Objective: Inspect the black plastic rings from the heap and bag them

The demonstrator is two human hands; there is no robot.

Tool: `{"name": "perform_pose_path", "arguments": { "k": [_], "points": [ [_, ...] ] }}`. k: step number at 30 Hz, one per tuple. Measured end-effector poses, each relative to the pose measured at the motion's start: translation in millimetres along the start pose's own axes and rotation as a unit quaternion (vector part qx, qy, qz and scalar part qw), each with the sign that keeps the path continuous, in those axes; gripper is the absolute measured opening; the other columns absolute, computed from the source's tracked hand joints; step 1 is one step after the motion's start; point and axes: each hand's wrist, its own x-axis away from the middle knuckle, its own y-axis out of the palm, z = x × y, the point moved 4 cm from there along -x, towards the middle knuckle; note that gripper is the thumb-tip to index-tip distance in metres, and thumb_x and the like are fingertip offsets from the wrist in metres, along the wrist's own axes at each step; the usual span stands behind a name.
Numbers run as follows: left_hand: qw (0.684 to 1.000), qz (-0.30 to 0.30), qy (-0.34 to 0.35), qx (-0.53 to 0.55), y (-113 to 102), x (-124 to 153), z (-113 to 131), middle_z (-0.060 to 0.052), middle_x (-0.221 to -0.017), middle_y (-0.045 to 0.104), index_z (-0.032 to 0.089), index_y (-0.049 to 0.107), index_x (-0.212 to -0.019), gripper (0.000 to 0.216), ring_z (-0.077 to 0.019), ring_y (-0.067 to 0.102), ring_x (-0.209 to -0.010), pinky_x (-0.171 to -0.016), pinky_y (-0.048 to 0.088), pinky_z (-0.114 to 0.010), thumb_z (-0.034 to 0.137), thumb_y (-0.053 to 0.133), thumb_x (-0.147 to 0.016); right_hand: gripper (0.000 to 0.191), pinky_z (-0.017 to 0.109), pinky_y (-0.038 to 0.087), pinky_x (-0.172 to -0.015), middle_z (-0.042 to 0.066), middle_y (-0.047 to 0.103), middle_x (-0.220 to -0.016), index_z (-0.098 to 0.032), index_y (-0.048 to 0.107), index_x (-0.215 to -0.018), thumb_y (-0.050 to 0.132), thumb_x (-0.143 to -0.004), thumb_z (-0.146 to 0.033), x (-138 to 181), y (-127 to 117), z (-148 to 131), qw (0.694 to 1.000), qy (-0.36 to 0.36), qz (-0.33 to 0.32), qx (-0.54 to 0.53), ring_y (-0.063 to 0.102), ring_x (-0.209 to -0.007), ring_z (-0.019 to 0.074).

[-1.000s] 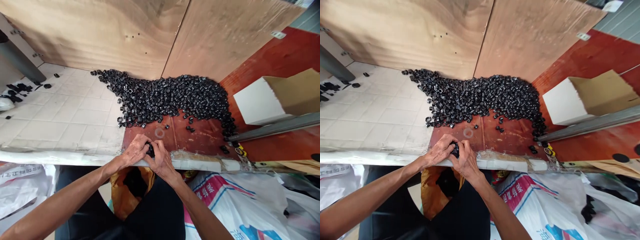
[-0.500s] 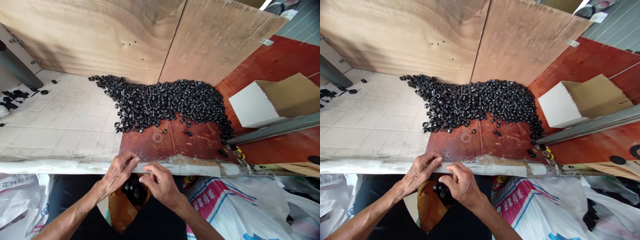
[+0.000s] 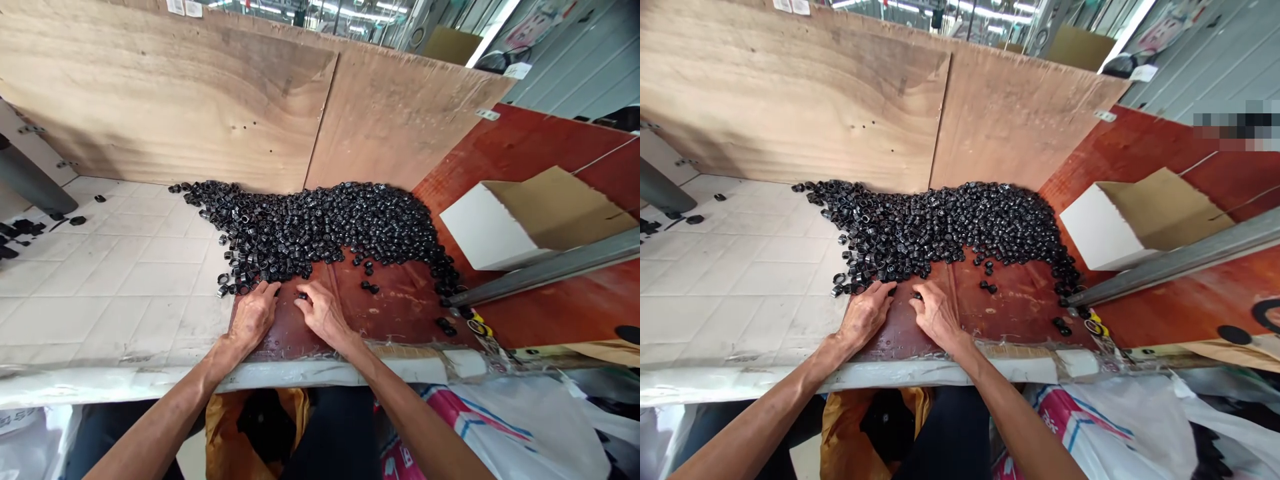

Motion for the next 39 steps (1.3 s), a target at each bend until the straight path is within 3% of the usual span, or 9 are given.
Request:
{"name": "perform_pose_path", "arguments": {
  "k": [3,7,10,13,18,22,30,36,39],
  "points": [
    [1.0,0.01,0.0,-0.01,0.2,7.6,-3.6,-0.009,-0.114,0.071,0.023,0.068,-0.132,0.036,-0.0209,0.073,-0.087,-0.075,0.061,-0.03,0.014,0.052,-0.101,0.014,0.032,0.057,-0.078,0.005,0.072,-0.094,-0.021,0.07,-0.103,0.07,-0.089,-0.024,-6.3,12.9,-8.2,0.99,0.047,-0.02,-0.128,0.068,-0.082,0.0204],
    [0.998,0.024,0.053,0.035,-1.0,8.9,-4.5,-0.009,-0.134,0.071,0.023,0.068,-0.126,0.033,-0.0249,0.073,-0.113,-0.097,0.06,-0.037,0.01,0.054,-0.099,0.019,0.03,0.058,-0.07,0.0,0.071,-0.078,-0.02,0.072,-0.102,0.071,-0.087,-0.031,-16.8,21.7,-8.3,0.937,0.148,-0.099,-0.3,0.07,-0.071,0.0187],
    [0.993,0.018,0.039,0.108,-2.6,6.5,-9.6,-0.005,-0.124,0.074,0.024,0.067,-0.118,0.025,-0.0239,0.073,-0.111,-0.097,0.059,-0.037,0.012,0.06,-0.097,0.028,0.033,0.06,-0.079,0.003,0.076,-0.09,-0.02,0.074,-0.111,0.07,-0.086,-0.031,-18.7,20.5,-9.0,0.91,0.164,-0.113,-0.363,0.074,-0.082,0.0199],
    [0.979,0.016,-0.022,0.201,-4.2,5.3,-14.9,-0.002,-0.109,0.074,0.025,0.067,-0.109,0.015,-0.0195,0.072,-0.092,-0.087,0.059,-0.033,0.02,0.068,-0.094,0.029,0.031,0.059,-0.078,0.004,0.076,-0.1,-0.021,0.078,-0.111,0.07,-0.084,-0.027,-17.6,18.2,-12.0,0.923,0.131,-0.09,-0.35,0.071,-0.082,0.0179],
    [0.905,0.013,-0.112,0.41,-3.0,5.3,-13.8,-0.001,-0.1,0.071,0.022,0.067,-0.101,0.018,-0.0163,0.07,-0.085,-0.081,0.058,-0.03,0.032,0.076,-0.088,0.024,0.029,0.056,-0.076,0.006,0.074,-0.108,-0.022,0.08,-0.106,0.068,-0.086,-0.022,-15.7,13.5,-19.7,0.948,0.06,-0.047,-0.308,0.069,-0.091,0.0182],
    [0.847,0.001,-0.15,0.51,-0.8,5.0,-10.6,-0.001,-0.097,0.072,0.021,0.07,-0.104,0.027,-0.0161,0.07,-0.088,-0.087,0.059,-0.03,0.033,0.081,-0.083,0.023,0.027,0.057,-0.074,0.003,0.073,-0.102,-0.023,0.076,-0.108,0.068,-0.086,-0.02,-13.1,9.3,-21.7,0.945,0.07,-0.026,-0.318,0.07,-0.085,0.0166],
    [0.875,0.054,-0.115,0.468,-3.9,6.9,-11.2,-0.003,-0.107,0.076,0.024,0.079,-0.098,0.02,-0.0203,0.073,-0.098,-0.091,0.062,-0.034,0.034,0.084,-0.082,0.016,0.027,0.058,-0.074,0.006,0.073,-0.104,-0.023,0.073,-0.104,0.065,-0.091,-0.021,-10.6,6.7,-27.7,0.964,0.021,-0.005,-0.266,0.071,-0.09,0.0189],
    [0.9,0.052,-0.086,0.425,-4.1,8.9,-7.0,-0.003,-0.107,0.079,0.025,0.081,-0.101,0.017,-0.0207,0.075,-0.1,-0.094,0.062,-0.034,0.031,0.082,-0.085,0.021,0.025,0.053,-0.06,-0.004,0.062,-0.067,-0.021,0.064,-0.118,0.058,-0.101,-0.031,-6.2,11.4,-24.7,0.969,0.018,-0.016,-0.246,0.062,-0.057,0.0136],
    [0.885,0.051,-0.111,0.449,-2.4,9.7,-8.7,-0.002,-0.107,0.079,0.025,0.079,-0.101,0.019,-0.0202,0.076,-0.095,-0.089,0.063,-0.033,0.033,0.083,-0.085,0.019,0.024,0.052,-0.06,-0.004,0.062,-0.069,-0.021,0.064,-0.115,0.058,-0.101,-0.032,-6.2,10.0,-26.3,0.967,0.021,-0.037,-0.252,0.064,-0.057,0.013]
  ]
}}
